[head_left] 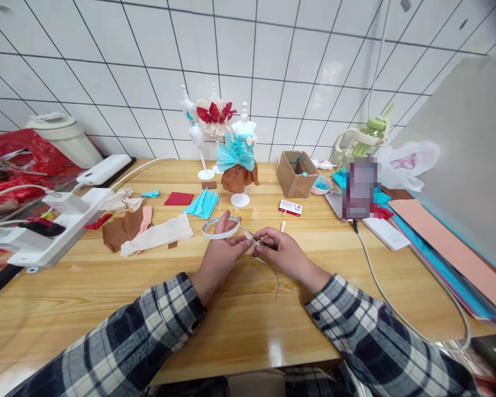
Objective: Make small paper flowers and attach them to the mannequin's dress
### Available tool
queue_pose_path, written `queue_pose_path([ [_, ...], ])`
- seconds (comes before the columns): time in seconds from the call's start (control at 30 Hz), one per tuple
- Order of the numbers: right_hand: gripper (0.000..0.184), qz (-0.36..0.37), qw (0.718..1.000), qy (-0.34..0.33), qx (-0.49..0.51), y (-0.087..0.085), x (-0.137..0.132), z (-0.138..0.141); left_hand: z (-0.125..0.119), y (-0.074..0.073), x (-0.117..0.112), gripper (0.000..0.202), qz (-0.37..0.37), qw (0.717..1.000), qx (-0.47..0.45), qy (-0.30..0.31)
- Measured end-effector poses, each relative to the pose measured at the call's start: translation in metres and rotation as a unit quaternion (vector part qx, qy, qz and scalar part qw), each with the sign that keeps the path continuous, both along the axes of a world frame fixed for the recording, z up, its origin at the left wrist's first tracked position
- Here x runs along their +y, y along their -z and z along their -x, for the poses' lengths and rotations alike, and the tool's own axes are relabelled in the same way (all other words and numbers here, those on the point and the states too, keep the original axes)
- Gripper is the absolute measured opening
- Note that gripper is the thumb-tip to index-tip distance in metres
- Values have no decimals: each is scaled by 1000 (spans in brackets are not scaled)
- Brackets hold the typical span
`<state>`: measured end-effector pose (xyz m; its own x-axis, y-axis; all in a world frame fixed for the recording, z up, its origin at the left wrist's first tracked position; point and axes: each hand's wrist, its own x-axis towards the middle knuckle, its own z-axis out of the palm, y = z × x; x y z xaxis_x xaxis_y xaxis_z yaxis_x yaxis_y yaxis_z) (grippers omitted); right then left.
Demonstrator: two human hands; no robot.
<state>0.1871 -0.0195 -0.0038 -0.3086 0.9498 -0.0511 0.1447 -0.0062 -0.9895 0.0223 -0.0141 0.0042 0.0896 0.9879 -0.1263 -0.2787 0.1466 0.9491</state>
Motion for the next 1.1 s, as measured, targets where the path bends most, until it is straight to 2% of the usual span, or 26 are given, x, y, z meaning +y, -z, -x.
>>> queue_pose_path([
  [0.17, 21, -57, 996, 8, -62, -3, -1, -3, 1, -1, 2, 101, -4, 999, -31, 6],
  [0.3, 21, -73, 993, -4, -98, -5, -3, -4, 0, -2, 1, 103, 1, 1000, -28, 7],
  [0.6, 19, -94, 988, -20, -124, -10, -5, -1, 0, -2, 1, 102, -17, 1000, -12, -15],
  [0.73, 26, -124, 982, -40, -134, -7, -5, -2, -1, -2, 2, 102, -15, 999, 6, -30],
  [1.1, 30, -158, 971, -33, -174, -5, -7, -2, -1, -4, 1, 104, -9, 1000, -6, -9],
])
